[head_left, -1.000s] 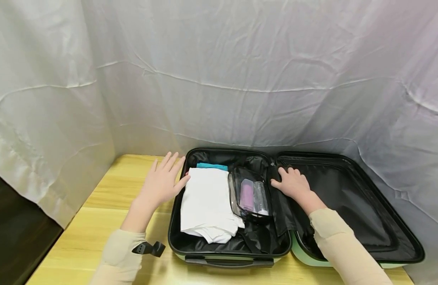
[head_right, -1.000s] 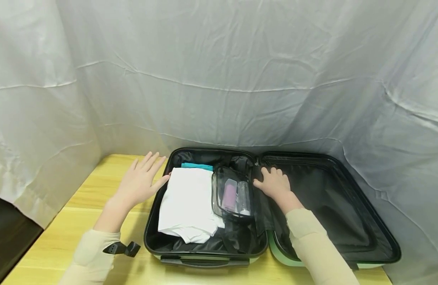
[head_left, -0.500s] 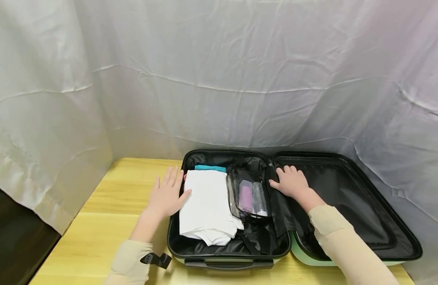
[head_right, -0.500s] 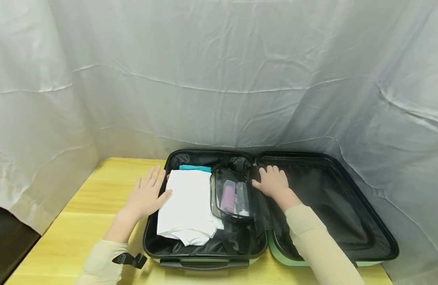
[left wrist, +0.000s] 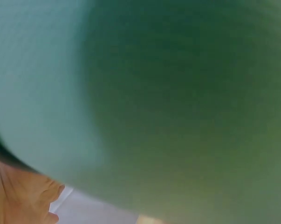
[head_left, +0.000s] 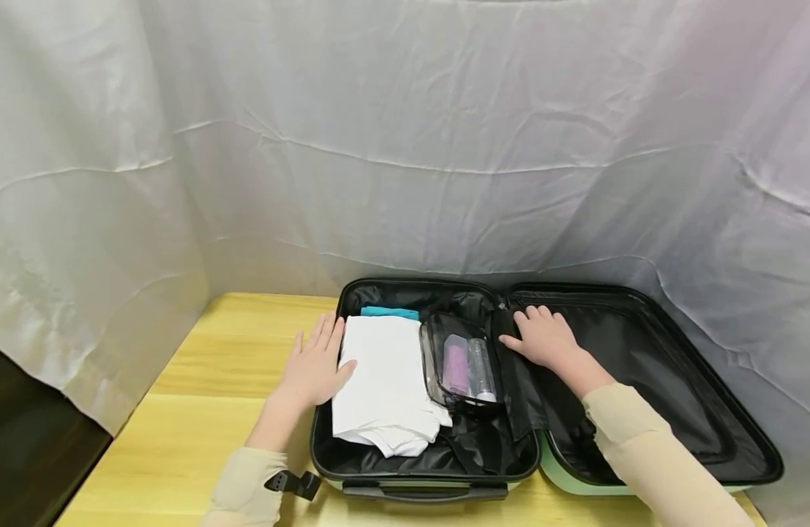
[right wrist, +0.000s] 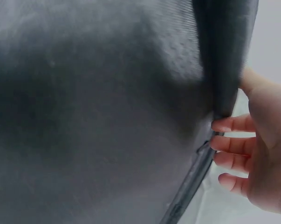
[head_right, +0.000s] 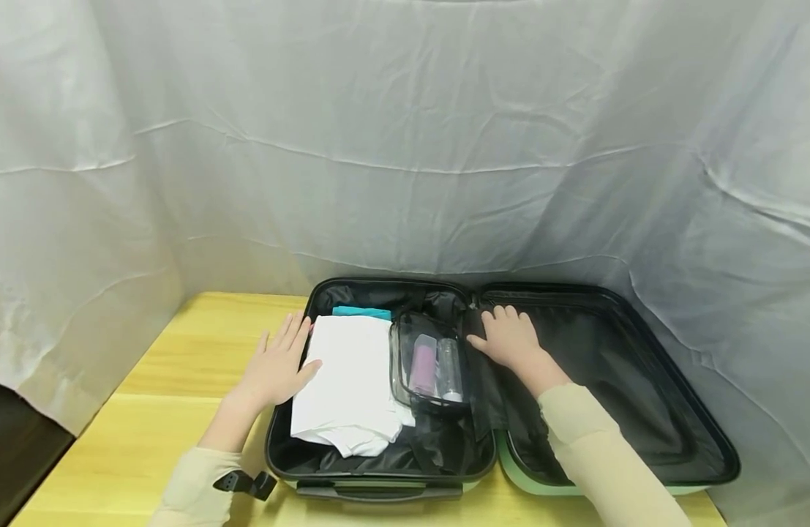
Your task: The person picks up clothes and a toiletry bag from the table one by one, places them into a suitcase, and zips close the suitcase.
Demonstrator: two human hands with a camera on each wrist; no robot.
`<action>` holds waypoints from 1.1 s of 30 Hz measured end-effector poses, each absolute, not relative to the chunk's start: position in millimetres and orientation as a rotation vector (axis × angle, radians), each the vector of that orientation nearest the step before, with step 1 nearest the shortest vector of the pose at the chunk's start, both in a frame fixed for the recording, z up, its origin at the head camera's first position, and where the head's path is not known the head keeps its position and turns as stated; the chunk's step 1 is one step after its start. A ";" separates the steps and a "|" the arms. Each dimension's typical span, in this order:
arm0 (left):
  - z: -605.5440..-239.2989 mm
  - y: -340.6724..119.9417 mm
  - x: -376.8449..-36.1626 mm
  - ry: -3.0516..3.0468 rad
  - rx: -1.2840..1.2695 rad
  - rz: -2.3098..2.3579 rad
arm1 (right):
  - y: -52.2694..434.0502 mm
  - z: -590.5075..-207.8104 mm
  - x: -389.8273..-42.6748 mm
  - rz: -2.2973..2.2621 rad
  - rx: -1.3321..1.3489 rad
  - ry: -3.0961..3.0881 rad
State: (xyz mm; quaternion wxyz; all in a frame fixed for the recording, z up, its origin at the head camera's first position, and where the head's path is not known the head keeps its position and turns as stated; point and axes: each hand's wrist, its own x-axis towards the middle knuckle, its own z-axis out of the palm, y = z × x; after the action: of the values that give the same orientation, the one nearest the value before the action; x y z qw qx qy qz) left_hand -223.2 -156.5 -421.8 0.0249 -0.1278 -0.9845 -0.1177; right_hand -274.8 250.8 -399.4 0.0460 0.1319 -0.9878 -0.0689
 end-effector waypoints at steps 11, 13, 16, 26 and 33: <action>-427.5 -157.4 -223.0 -3.024 -0.381 -0.337 | 264.9 -373.1 -247.5 -0.169 0.503 -2.927; -427.4 -156.5 -222.6 -3.019 -0.380 -0.337 | 269.6 -368.5 -241.2 -0.153 0.517 -2.914; -426.0 -154.5 -222.2 -3.017 -0.373 -0.350 | 277.4 -361.9 -231.6 -0.128 0.538 -2.879; -428.0 -150.8 -221.1 -3.002 -0.369 -0.356 | 306.3 -345.2 -196.2 -0.036 0.486 -2.775; -431.7 -148.7 -222.1 -2.999 -0.360 -0.378 | 328.6 -345.2 -172.0 0.041 0.326 -2.759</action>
State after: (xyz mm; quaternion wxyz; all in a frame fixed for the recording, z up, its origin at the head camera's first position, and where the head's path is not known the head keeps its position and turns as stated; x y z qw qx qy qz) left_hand -222.1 -148.7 -431.7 0.0488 -0.1182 -0.9840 -0.1239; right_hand -172.0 328.6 -345.2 0.1805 0.1155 -0.9767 0.0146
